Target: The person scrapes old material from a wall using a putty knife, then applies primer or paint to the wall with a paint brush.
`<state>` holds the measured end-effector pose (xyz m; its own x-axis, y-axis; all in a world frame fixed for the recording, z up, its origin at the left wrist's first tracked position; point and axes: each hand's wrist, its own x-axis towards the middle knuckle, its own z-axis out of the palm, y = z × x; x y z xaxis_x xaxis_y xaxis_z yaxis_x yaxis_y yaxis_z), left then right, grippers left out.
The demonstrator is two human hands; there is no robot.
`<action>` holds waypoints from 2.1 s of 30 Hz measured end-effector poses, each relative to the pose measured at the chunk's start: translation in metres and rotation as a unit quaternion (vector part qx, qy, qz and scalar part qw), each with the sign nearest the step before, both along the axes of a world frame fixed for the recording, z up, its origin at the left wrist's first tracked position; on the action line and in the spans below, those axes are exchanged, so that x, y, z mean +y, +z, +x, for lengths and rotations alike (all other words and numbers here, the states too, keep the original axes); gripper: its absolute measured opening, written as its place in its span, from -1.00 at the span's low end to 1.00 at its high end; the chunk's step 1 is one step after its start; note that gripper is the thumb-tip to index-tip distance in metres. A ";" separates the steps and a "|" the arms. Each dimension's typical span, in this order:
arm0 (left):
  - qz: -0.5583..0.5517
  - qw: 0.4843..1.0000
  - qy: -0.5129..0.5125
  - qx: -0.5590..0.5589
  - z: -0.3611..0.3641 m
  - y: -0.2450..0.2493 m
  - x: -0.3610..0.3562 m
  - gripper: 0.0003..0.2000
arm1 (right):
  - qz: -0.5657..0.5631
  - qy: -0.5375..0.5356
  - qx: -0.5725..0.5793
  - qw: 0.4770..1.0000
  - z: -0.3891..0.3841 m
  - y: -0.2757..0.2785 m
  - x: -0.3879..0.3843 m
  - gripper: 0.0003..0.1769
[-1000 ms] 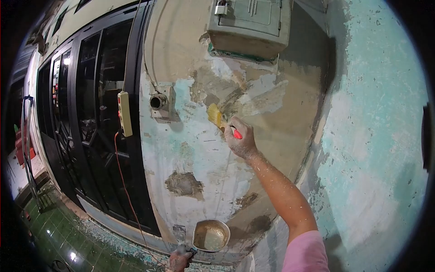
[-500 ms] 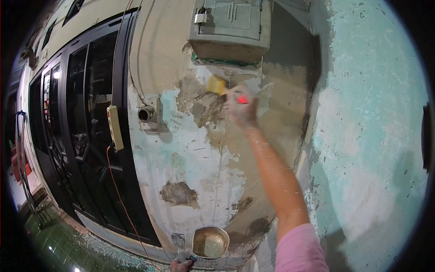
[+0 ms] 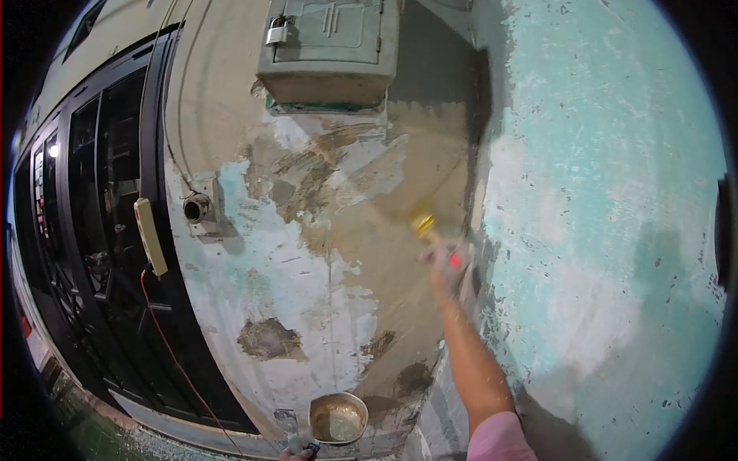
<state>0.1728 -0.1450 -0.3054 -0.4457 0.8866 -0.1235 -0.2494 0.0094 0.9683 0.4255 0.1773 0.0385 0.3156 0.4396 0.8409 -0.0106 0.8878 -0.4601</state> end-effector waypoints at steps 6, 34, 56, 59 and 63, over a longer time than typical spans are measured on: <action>-0.018 0.999 -0.032 0.025 0.006 0.027 0.004 -0.72 | 0.040 -0.056 0.111 0.991 0.035 0.062 0.031 -0.79; -0.045 0.999 -0.012 -0.015 -0.030 0.022 -0.027 -0.86 | -0.031 0.046 0.255 0.965 0.000 -0.043 -0.038 -0.88; -0.148 0.972 0.177 -0.051 -0.138 -0.065 -0.162 -0.84 | -0.564 0.447 -0.235 0.654 -0.263 -0.379 -0.260 -0.83; -0.215 0.950 0.224 0.013 -0.162 -0.116 -0.209 -0.74 | -0.483 0.407 -0.368 0.682 -0.306 -0.497 -0.276 -0.83; -0.250 0.919 0.299 -0.054 -0.191 -0.179 -0.274 -0.72 | -0.530 0.380 -0.403 0.642 -0.369 -0.501 -0.353 -0.64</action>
<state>-0.0177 -0.4185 -0.4846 -0.7956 0.3075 -0.5220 -0.4501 0.2767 0.8490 0.0567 -0.1757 -0.4625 -0.6785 0.6692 -0.3032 0.3664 -0.0494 -0.9291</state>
